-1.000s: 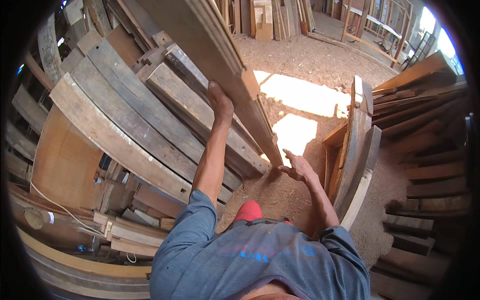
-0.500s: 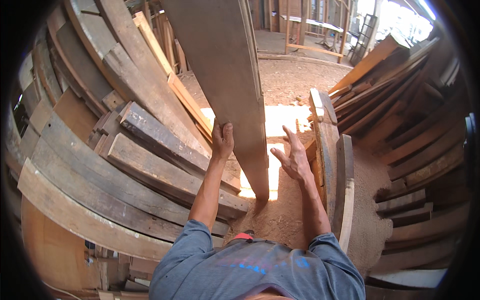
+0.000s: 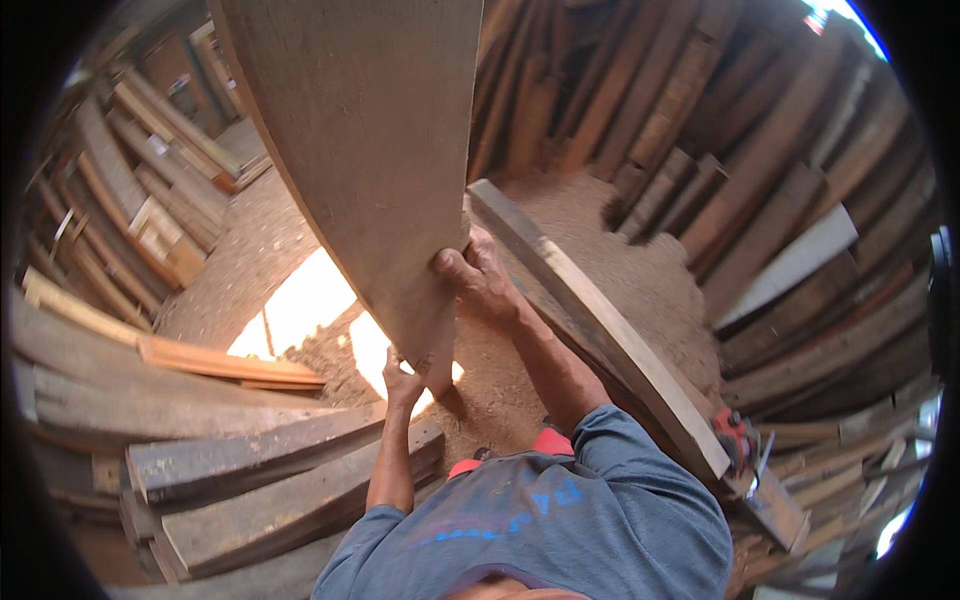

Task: The person measures a wooden board with a tape measure and a square, uses a power planer to smooth the surface, and rearranges several large wooden planks within a storage area.

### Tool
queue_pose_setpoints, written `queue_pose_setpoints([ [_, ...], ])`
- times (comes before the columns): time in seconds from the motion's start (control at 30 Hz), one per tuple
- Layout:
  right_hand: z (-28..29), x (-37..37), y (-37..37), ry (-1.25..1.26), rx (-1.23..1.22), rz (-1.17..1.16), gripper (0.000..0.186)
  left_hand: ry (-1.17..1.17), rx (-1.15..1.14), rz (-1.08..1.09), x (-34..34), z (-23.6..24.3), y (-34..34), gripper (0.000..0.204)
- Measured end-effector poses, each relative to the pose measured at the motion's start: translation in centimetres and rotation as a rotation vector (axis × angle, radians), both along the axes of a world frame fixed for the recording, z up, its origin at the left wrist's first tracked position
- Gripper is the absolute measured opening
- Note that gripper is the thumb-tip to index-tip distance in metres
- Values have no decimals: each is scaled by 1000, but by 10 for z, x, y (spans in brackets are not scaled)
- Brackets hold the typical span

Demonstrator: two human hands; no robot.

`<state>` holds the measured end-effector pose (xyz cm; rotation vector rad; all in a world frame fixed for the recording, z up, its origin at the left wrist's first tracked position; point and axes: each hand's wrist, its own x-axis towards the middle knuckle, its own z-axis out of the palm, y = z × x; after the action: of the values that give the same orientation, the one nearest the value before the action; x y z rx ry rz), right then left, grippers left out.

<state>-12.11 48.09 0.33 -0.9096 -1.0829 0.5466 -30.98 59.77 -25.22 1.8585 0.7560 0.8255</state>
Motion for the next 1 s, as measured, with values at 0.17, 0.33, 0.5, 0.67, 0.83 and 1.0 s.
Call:
queue_pose_setpoints([
  [0.17, -23, 19, -89, -11, 63, -346, 79, 49, -60, -329, 35, 23, -47, 43],
  [0.33, -43, 6, -198, 124, 240, -490, 57, 229, 128, -621, 65, 46, -89, 46],
  [0.5, -5, -24, -281, 90, 255, -827, 55, 181, 173, -1048, 88, 78, -134, 46],
  [0.67, 72, -68, -389, 7, 314, -1188, 49, -148, -277, -1384, 115, 122, -272, 52],
  [0.83, 129, -97, -484, -205, 131, -1452, 45, -291, -425, -1461, 130, 138, -415, 64],
  [1.0, 131, -120, -572, -307, 298, -1055, 131, -275, -530, -1408, 144, 133, -475, 72],
])
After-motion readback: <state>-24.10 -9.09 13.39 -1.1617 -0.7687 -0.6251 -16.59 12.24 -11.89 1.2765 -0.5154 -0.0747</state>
